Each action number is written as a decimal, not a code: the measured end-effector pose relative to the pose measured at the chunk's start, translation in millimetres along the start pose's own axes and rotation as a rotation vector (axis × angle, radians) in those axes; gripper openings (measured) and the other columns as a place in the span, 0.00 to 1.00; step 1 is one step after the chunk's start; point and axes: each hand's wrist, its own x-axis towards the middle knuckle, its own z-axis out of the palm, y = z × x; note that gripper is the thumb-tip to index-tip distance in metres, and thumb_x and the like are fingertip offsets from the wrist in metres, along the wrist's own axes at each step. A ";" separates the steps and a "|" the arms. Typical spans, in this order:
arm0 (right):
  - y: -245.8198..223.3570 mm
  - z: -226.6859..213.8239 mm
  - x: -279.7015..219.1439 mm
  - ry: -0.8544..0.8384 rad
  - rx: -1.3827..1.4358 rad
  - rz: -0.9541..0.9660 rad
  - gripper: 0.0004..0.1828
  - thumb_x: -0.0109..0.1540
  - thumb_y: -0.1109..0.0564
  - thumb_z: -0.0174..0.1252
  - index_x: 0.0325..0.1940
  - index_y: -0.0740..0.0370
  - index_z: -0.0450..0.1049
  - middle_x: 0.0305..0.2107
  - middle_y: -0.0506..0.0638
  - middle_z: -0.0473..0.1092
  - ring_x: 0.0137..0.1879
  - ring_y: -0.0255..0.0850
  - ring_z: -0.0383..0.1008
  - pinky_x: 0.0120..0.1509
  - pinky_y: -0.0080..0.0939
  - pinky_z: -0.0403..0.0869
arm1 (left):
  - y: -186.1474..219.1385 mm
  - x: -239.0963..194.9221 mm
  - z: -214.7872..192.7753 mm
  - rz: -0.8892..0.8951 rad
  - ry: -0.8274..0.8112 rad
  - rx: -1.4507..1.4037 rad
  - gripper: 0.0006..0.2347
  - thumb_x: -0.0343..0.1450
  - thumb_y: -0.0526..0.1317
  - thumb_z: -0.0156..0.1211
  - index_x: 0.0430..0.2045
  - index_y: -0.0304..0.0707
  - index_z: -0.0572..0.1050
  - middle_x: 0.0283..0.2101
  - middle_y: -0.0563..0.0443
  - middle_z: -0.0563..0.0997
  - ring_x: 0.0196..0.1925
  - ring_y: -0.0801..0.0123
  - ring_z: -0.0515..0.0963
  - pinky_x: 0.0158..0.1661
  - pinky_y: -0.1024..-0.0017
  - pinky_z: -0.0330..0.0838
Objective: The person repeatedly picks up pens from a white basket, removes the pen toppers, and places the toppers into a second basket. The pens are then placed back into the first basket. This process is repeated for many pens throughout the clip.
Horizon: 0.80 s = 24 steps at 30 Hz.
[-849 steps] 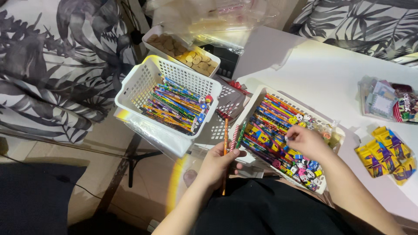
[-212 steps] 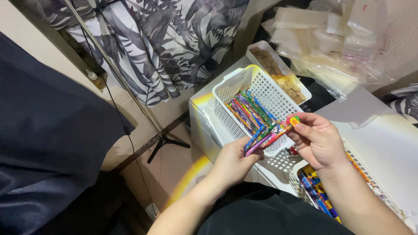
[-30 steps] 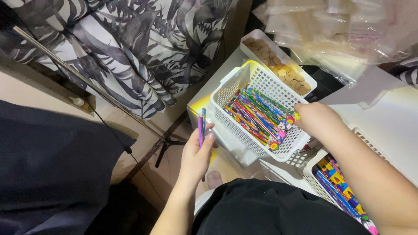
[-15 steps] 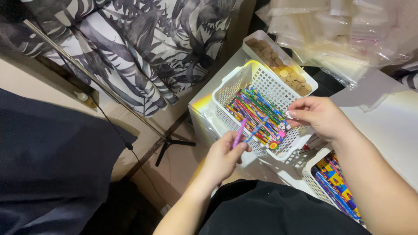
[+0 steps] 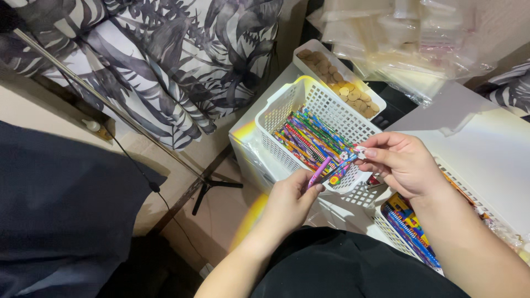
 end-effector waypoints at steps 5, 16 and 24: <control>-8.4 13.1 -8.3 0.003 0.061 0.035 0.18 0.55 0.71 0.51 0.50 0.68 0.68 0.34 0.58 0.69 0.35 0.46 0.72 0.41 0.38 0.75 | 0.6 -4.5 0.1 0.045 0.040 0.037 0.04 0.66 0.42 0.54 0.27 0.46 0.71 0.19 0.54 0.72 0.23 0.65 0.70 0.27 0.70 0.61; -0.5 25.3 -8.1 -0.056 0.206 -0.021 0.05 0.57 0.68 0.52 0.35 0.63 0.66 0.24 0.58 0.69 0.31 0.51 0.74 0.41 0.48 0.77 | -6.3 -11.6 2.0 0.148 0.124 0.061 0.03 0.66 0.40 0.53 0.29 0.47 0.71 0.20 0.53 0.75 0.23 0.61 0.73 0.28 0.69 0.64; -1.9 34.3 -10.9 -0.043 0.168 0.022 0.12 0.58 0.65 0.50 0.46 0.68 0.71 0.27 0.52 0.68 0.32 0.41 0.68 0.38 0.42 0.71 | -3.8 -14.2 -2.1 0.124 0.094 0.069 0.03 0.66 0.40 0.53 0.30 0.47 0.71 0.22 0.53 0.76 0.24 0.60 0.73 0.29 0.68 0.64</control>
